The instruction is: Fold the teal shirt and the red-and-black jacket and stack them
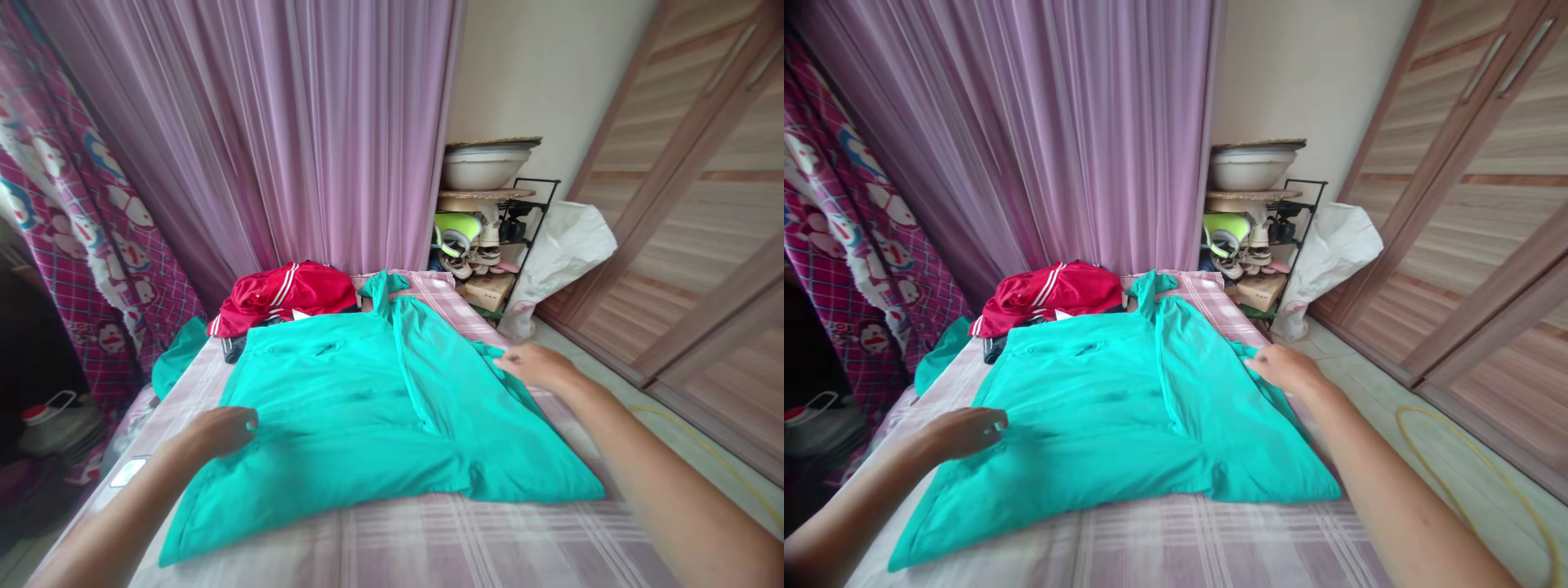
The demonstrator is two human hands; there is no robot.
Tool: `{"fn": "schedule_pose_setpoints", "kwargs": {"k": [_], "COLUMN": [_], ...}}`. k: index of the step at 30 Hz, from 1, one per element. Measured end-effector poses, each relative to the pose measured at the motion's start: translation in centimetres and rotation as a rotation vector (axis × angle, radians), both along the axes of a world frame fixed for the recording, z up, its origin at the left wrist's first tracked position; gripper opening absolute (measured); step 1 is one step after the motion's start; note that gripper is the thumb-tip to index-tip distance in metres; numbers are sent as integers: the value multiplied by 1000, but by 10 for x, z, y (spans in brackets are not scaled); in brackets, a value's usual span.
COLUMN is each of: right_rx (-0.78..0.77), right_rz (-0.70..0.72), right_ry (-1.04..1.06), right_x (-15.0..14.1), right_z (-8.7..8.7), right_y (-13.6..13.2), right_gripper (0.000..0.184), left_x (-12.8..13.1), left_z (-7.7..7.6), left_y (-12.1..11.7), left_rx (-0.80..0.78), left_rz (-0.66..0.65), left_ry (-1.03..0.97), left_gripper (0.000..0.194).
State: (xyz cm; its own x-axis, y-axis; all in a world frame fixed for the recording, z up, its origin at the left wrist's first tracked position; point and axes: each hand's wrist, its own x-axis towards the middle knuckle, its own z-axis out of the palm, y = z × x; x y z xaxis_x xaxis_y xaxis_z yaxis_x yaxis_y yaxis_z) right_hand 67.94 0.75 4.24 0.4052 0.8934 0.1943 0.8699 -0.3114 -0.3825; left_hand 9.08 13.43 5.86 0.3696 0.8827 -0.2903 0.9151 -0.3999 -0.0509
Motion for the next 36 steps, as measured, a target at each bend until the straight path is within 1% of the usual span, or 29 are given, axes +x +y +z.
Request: {"fn": "schedule_pose_setpoints", "kwargs": {"k": [2,3,5,7,9,10,11,13,14,16,17,18,19,20,21,22,23,24,25,26,27,28,29,30,32,34,36], "right_rx": [44,100,154,222,258,259,241,182,107,12,-169,-440,-724,-943,-1077,-1064,-933,-765,-610,-490,-399,-357,-338,-338,-374,-410,-422], "right_rz": [16,13,16,24,40,55,88,191,295,426,618,821,976,1060,1077,1011,885,715,515,304,135,22,-46,-78,-72,-54,-37], "right_ry": [-16,-22,-16,45,138,184,248,394,526,619,711,790,842,875,881,854,792,715,611,493,388,322,285,278,289,265,204], "right_x": [-9,-14,-23,-30,-36,-40,-44,-55,-62,-78,-87,-93,-97,-98,-95,-87,-77,-64,-52,-40,-31,-26,-24,-25,-34,-43,-48], "right_z": [4,3,-4,-14,-21,-20,-16,1,13,39,51,62,71,78,83,85,84,81,75,67,58,48,38,28,12,3,1], "right_y": [46,68,107,136,154,159,160,151,141,113,97,83,71,64,62,64,71,81,94,108,121,134,145,155,168,176,182], "right_gripper": [23,24,25,26,26,25,23,22,23,26,30,35,42,49,53,54,52,50,47,43,40,37,36,37,43,47,39], "left_x": [12,19,35,50,61,64,66,65,63,59,58,56,55,55,55,55,56,56,56,56,55,54,53,51,48,45,44], "left_z": [8,12,19,24,25,24,22,16,12,5,2,-1,-3,-5,-6,-7,-8,-8,-9,-9,-9,-9,-8,-8,-8,-7,-5], "left_y": [18,26,40,52,64,70,77,93,102,121,130,139,147,153,159,164,167,170,172,174,176,178,180,182,186,189,191], "left_rx": [-3,-1,44,76,113,134,157,213,246,324,366,405,441,470,490,503,506,504,498,488,474,456,434,412,373,340,301], "left_rz": [-13,-20,-20,-22,-28,-30,-32,-31,-27,-22,-25,-34,-45,-58,-71,-82,-92,-97,-95,-88,-75,-60,-45,-29,1,27,44], "left_ry": [-10,-3,11,36,38,27,13,-19,-35,-65,-83,-102,-119,-131,-136,-132,-121,-107,-92,-78,-61,-40,-15,13,65,102,128], "left_gripper": [30,34,38,43,47,49,51,53,54,57,59,60,61,61,61,60,59,58,58,57,57,57,57,57,57,56,51]}}
